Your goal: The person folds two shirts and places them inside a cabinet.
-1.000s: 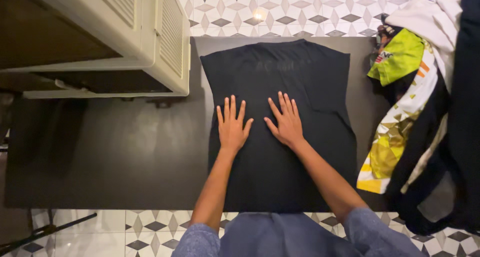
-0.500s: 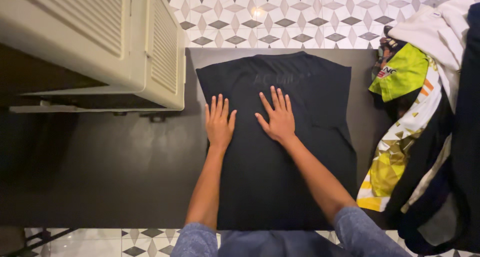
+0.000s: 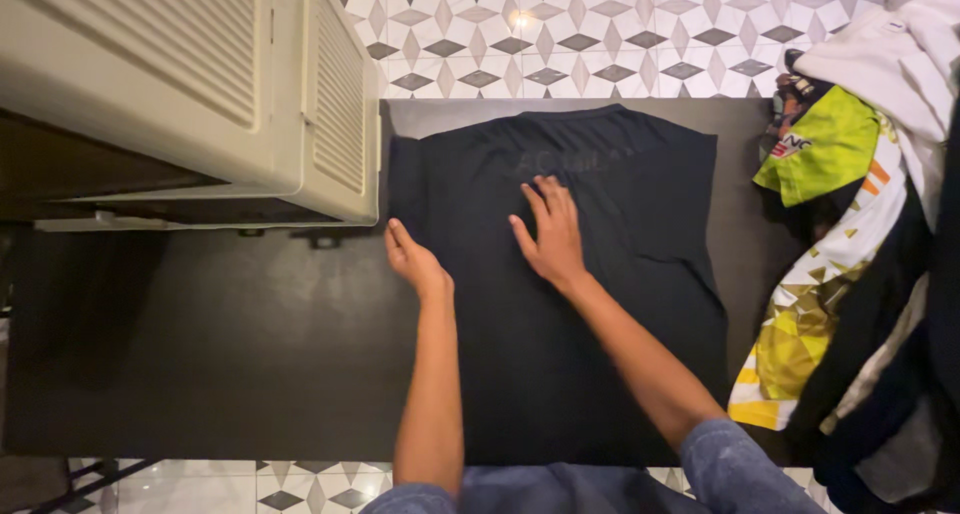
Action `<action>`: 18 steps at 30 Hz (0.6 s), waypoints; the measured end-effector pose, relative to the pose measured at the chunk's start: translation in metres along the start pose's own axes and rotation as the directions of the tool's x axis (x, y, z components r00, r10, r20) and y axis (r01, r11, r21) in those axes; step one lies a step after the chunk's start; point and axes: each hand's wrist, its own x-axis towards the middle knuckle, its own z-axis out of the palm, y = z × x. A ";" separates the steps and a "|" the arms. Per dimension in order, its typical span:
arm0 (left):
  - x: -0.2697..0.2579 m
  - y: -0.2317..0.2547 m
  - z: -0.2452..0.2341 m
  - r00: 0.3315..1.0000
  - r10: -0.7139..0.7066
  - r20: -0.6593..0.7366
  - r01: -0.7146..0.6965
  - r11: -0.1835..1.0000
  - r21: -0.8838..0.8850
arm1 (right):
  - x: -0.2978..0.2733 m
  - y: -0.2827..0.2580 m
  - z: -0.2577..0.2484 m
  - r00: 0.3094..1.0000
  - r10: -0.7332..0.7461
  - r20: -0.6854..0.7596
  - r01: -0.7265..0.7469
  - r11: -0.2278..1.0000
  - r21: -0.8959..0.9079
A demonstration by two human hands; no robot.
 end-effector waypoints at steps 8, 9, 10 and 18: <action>-0.039 0.033 0.015 0.979 0.052 0.198 -0.101 0.965 0.242 | 0.078 -0.046 0.063 0.742 0.369 0.560 -0.669 0.456 0.587; -0.047 0.042 0.016 0.939 0.169 0.301 -0.251 0.933 0.259 | 0.085 -0.046 0.069 0.700 0.358 0.618 -0.714 0.343 0.610; -0.057 0.050 0.017 0.873 0.271 0.406 -0.394 0.882 0.259 | 0.087 -0.043 0.072 0.725 0.345 0.596 -0.688 0.335 0.644; -0.080 0.064 0.021 0.438 0.409 0.801 -0.816 0.554 0.163 | 0.067 0.025 0.084 0.772 0.446 0.452 -0.635 0.546 0.546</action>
